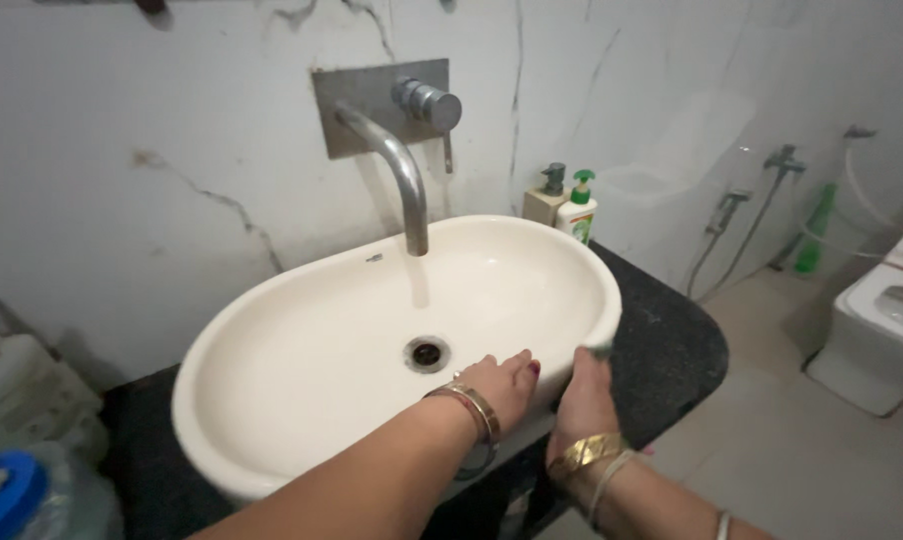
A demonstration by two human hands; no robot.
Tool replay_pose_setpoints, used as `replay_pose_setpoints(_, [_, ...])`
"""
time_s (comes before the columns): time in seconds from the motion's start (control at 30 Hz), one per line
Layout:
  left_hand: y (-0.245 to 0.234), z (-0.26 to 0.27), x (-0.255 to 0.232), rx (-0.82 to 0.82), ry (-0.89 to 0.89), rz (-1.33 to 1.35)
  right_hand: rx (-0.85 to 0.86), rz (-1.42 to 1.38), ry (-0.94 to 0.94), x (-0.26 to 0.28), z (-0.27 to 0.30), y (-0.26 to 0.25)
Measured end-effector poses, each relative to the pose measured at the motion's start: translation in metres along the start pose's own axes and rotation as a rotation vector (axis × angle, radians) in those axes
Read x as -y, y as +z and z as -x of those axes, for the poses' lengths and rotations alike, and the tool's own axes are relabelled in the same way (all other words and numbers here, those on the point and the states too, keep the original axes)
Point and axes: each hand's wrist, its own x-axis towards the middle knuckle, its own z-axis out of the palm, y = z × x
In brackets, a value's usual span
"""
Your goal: The person scrubs a white bathroom sink with a green sponge under running water. They wipe the basin, rim, and drain area repeatedly, rinsing the sponge periodically. The sink remains wet throughout the process.
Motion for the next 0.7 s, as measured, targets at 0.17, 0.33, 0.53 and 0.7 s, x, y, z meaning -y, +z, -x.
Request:
replay_pose_setpoints(0.17, [0.008, -0.028, -0.015, -0.011, -0.016, 0.027, 0.104, 0.034, 0.066, 0.046, -0.033, -0.008])
replay_pose_setpoints(0.33, [0.018, -0.065, -0.042, 0.024, -0.025, 0.032, 0.193, 0.056, 0.259, 0.047, -0.068, -0.02])
replay_pose_setpoints(0.53, [0.034, -0.128, -0.084, -0.061, -0.218, 0.151, 0.518, 0.101, -0.008, 0.088, -0.157, -0.02])
replay_pose_setpoints(0.7, [0.036, -0.167, -0.099, -0.12, -0.359, 0.229, 0.699, 0.313, 0.317, 0.118, -0.224, -0.012])
